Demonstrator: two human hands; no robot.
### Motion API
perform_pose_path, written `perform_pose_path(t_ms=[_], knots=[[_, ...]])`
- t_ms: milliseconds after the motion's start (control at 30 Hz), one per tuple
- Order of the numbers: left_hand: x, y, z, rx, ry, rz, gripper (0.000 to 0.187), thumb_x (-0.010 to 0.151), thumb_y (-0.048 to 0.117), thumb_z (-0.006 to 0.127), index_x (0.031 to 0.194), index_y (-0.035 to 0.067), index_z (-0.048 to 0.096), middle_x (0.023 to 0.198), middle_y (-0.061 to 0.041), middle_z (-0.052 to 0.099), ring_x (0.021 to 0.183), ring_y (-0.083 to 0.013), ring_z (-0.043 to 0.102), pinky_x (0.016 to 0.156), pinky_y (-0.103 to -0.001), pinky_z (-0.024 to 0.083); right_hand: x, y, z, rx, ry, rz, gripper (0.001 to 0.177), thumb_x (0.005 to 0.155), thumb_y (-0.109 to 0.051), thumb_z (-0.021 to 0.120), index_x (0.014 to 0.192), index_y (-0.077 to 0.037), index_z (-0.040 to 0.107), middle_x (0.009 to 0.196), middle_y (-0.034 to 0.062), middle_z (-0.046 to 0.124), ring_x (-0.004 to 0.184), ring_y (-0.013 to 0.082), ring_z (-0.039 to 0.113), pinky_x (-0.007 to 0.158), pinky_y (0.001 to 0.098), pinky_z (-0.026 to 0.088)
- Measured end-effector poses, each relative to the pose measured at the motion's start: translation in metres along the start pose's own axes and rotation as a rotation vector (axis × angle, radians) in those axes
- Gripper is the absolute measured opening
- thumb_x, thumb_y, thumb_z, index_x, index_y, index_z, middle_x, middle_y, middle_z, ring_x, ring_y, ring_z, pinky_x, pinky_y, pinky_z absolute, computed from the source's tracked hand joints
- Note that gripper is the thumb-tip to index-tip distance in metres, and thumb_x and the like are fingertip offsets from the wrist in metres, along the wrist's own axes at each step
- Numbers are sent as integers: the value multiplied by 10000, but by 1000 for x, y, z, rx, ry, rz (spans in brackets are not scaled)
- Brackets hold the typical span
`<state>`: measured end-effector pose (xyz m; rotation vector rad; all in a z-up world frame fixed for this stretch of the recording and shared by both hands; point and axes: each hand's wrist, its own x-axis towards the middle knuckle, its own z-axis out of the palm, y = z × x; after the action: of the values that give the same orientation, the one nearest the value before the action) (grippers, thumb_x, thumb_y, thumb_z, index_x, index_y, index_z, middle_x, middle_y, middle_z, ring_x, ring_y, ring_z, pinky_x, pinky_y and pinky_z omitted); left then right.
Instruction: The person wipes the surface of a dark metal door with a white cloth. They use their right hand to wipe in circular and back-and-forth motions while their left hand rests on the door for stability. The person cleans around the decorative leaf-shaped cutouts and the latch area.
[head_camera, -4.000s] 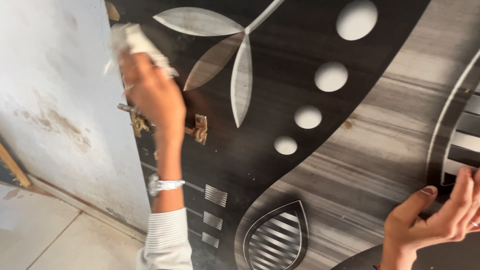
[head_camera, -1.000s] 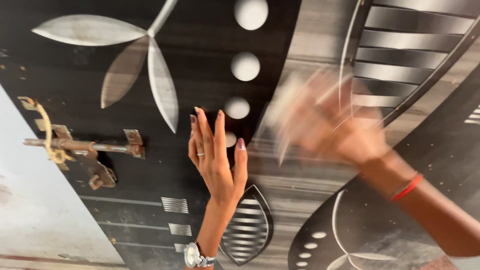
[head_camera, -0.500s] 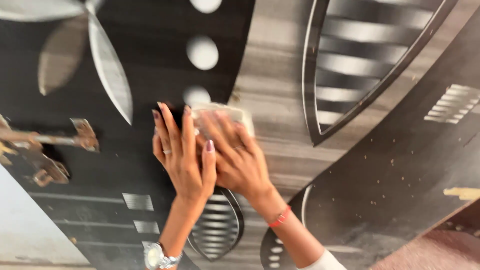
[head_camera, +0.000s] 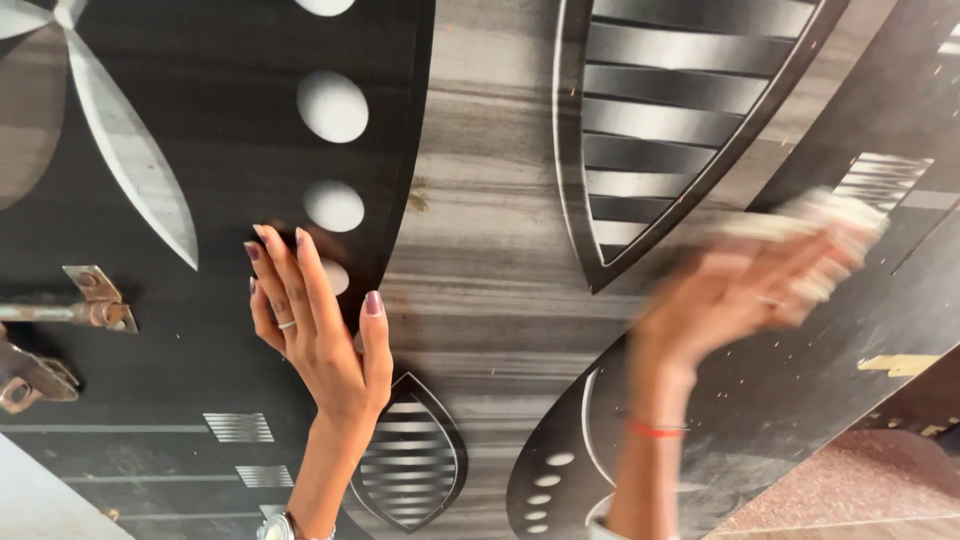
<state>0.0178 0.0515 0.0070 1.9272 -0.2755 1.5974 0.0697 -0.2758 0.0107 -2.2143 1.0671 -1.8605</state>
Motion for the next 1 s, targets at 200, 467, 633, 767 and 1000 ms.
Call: perform_pose_path(t_ms=[200,467,633,767,1000], knots=[[-1,0,-8,-37,-16,38,645,1072,306,434,1578,-83,339,1677,-280,249,1602,-425,194,1295,-521,126,-128,-125,-113,762,-275,-813,653,856,-355,733,1471,-192,587,1600,106,408,1509,366,341,1141,631,257],[-2,-3,0,-46,18,-13,607,1066,269,441,1576,-54,373,1684,-255,273,1616,-400,212,1304,-519,129,12,-27,-68,945,165,-29,410,1168,-253,397,1512,-43,472,1496,129,589,1325,262,638,1154,411,489],[-5,-1,0,-39,-1,9,615,1075,275,445,1587,-54,356,1686,-278,241,1610,-417,181,1294,-525,116,11,-31,-76,1073,298,-60,309,1117,-91,566,1407,16,555,1465,161,569,1351,294,604,1149,418,487],[-6,0,-3,-36,-18,9,603,1083,275,441,1592,-39,364,1689,-274,247,1613,-417,190,1297,-524,130,-60,-81,-96,874,79,-350,353,1068,-50,615,1419,-79,594,1569,85,519,1564,320,375,1332,523,316],[-5,-4,-14,-15,-61,23,569,1086,265,444,1579,-18,409,1686,-262,284,1611,-414,233,1281,-520,175,-82,-83,-91,603,-207,-653,541,951,-138,592,1487,-198,541,1611,106,421,1534,310,318,1243,514,161]])
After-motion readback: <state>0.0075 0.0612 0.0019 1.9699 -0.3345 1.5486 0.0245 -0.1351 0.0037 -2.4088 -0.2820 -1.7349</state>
